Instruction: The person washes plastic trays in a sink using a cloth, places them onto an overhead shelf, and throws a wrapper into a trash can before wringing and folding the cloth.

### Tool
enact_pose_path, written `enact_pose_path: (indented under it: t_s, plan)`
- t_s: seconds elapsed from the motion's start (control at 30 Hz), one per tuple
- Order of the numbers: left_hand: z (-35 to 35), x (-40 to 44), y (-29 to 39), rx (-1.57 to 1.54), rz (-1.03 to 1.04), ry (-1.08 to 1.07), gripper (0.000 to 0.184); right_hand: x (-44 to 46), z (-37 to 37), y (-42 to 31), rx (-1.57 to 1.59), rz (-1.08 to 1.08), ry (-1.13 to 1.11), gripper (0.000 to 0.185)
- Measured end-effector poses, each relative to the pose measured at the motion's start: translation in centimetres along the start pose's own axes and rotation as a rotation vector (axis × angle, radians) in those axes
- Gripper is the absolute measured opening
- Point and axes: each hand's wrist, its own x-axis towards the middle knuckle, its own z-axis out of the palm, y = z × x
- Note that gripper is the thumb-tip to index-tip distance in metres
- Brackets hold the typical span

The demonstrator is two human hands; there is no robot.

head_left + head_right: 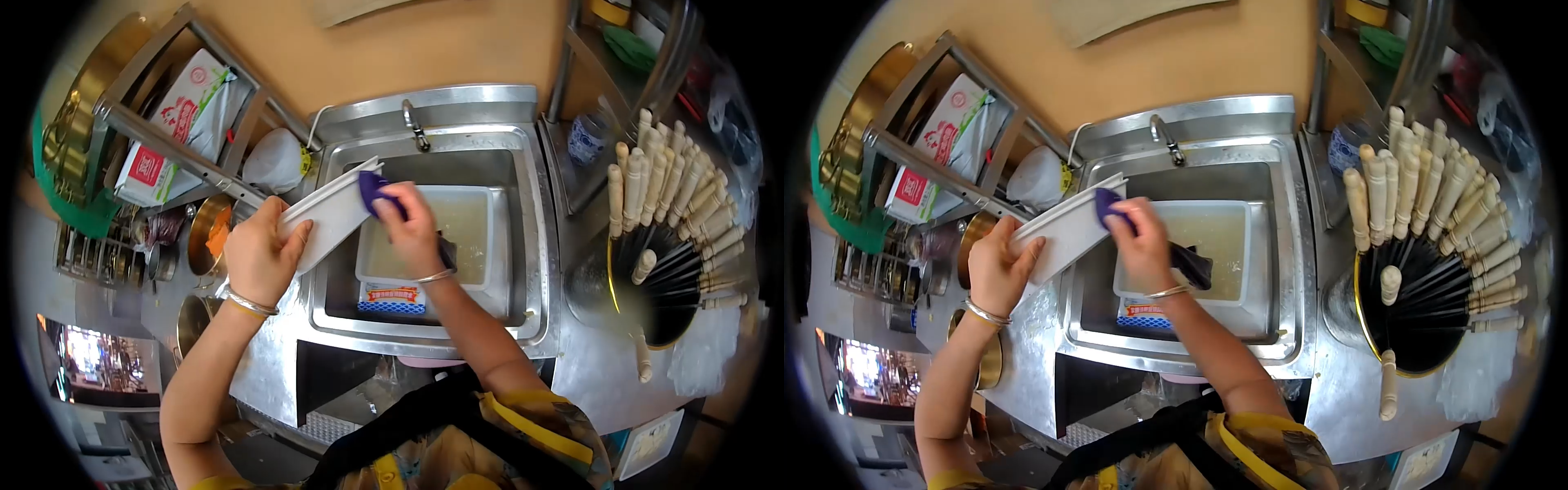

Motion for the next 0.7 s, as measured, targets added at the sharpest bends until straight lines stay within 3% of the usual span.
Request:
enact_pose_path:
  t_s: [0.07, 0.2, 0.33, 0.5, 0.6, 0.7]
  plan:
    - [1.1, 0.1, 0.9, -0.011, -0.012, -0.003, 0.023, 0.3, 1.8, -0.8, -0.134, -0.324, -0.054, 0.014]
    - [2.1, 0.0, 1.0, -0.206, -0.04, 0.066, 0.019, 0.7, 3.1, 0.3, -0.133, -0.315, 0.014, 0.011]
    - [2.1, -0.6, -0.2, -0.388, -0.114, 0.104, 0.021, 2.9, 2.0, 5.7, -0.225, -0.148, 0.106, 0.009]
    - [0.1, -1.1, -0.9, -0.335, -0.176, 0.042, 0.023, 3.3, 1.2, 7.9, -0.186, -0.028, 0.195, 0.007]
    - [0.2, -0.4, -1.1, -0.28, -0.112, 0.127, 0.023, 3.1, 1.4, 4.3, -0.138, -0.119, 0.263, 0.008]
    - [0.2, -0.2, -0.9, -0.318, -0.194, 0.075, 0.023, 3.0, 3.0, 3.2, -0.179, -0.289, 0.126, 0.01]
